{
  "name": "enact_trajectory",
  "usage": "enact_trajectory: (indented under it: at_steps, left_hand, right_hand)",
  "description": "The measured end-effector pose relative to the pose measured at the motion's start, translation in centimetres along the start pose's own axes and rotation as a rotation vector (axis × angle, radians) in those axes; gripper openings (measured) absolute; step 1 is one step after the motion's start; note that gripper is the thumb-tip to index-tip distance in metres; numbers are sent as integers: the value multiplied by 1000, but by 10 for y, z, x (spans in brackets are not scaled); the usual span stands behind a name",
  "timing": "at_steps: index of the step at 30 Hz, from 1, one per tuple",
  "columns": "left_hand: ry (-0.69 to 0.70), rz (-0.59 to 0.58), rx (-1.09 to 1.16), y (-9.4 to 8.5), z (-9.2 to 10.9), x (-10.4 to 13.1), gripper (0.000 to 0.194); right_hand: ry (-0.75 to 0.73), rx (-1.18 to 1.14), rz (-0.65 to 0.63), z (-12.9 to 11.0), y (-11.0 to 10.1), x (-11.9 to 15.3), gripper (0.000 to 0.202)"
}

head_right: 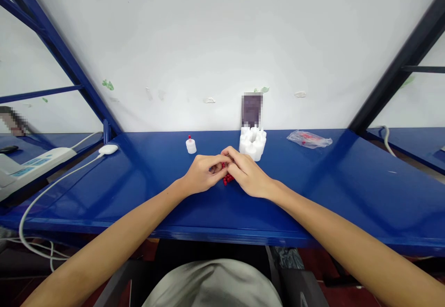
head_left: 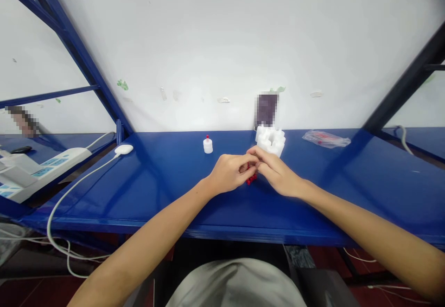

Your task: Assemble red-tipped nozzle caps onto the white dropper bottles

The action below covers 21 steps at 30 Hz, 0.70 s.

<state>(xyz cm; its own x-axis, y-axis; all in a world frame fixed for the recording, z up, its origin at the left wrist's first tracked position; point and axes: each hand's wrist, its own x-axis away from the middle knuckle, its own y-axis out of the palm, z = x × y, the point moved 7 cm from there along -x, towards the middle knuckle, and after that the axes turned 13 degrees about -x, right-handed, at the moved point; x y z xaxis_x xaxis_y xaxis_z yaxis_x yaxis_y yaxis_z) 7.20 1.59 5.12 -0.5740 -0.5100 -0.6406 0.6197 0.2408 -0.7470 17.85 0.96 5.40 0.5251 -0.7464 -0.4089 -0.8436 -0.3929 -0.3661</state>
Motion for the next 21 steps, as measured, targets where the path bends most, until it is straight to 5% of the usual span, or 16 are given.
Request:
enact_trajectory:
  at_steps: [6,10,15,21]
  left_hand:
    - [-30,-48,119,5,2,1,19]
    - [-155,106,226,-4,-10,-1,17]
    - [-503,502,50,-46,-75,7,15]
    - [-636,555,-148,-76,-140,19,15]
  right_hand:
    - [-6,-17,59,2,-3,1,11]
    - [-12,7,129,5,-7,1,19]
    - [-108,137,250,-3,-20,2,25]
    - [-271,383,527,-19,-55,5,25]
